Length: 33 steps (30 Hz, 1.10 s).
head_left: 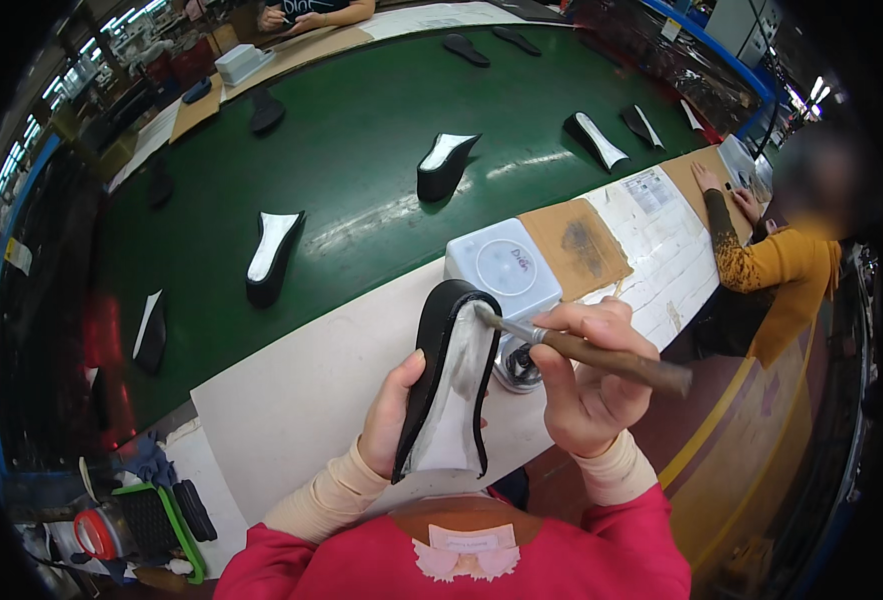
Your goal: The person uses a brush to apply black paint to the edges of white shoe parts at a factory workstation. They repeatedly dip the brush into a paint container and carefully coat the curved edges of each part before placing it on the green table.
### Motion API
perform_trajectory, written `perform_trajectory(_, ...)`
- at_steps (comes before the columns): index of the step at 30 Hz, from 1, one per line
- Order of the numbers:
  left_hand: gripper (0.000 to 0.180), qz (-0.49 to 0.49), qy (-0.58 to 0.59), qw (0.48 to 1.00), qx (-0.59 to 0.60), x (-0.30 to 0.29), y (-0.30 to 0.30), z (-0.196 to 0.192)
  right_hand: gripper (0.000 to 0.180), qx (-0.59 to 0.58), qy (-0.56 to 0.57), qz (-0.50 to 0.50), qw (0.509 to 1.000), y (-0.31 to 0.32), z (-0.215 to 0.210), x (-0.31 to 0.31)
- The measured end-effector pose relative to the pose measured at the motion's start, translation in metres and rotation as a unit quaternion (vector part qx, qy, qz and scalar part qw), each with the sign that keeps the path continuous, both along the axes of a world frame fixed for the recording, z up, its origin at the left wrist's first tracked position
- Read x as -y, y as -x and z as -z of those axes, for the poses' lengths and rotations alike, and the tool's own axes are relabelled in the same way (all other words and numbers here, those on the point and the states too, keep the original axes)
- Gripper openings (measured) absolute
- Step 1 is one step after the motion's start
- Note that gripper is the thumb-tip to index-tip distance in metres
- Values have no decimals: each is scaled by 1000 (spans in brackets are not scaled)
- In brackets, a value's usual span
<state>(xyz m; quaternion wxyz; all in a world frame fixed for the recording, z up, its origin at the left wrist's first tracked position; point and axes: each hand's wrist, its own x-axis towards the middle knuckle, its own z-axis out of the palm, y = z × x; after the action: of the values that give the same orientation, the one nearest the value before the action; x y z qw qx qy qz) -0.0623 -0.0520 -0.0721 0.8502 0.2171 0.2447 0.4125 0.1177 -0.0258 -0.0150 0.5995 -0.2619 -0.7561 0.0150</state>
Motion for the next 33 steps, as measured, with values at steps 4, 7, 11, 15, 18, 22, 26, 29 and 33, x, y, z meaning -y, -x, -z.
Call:
perform_trajectory(4,57,-36,22,999,21,-2,-2,-6,55,93,-16,-42,995,-1,-3,3)
perform_trajectory(7,57,-70,1,995,76,-12,-1,-12,28,164,40,-116,979,1,-5,21)
perform_trajectory(11,57,-141,-16,986,91,-23,4,-19,20,235,56,-190,952,0,-12,45)
perform_trajectory(15,59,-76,-46,992,91,-22,3,-16,48,74,106,-167,977,-5,-20,40)
perform_trajectory(18,62,-23,-24,997,63,-16,-10,-15,52,28,15,-27,999,-1,-21,23)
perform_trajectory(22,62,-60,-48,995,68,-20,-13,-22,27,134,-48,-97,985,9,-20,20)
perform_trajectory(26,60,-115,-85,987,73,-34,-8,-33,31,163,-29,-179,970,14,-14,40)
perform_trajectory(29,51,-109,-88,987,79,-38,-11,-38,33,84,-30,-154,984,7,-10,38)
perform_trajectory(33,52,-108,-88,988,61,-45,-22,-42,41,113,-25,-124,986,-7,-9,32)
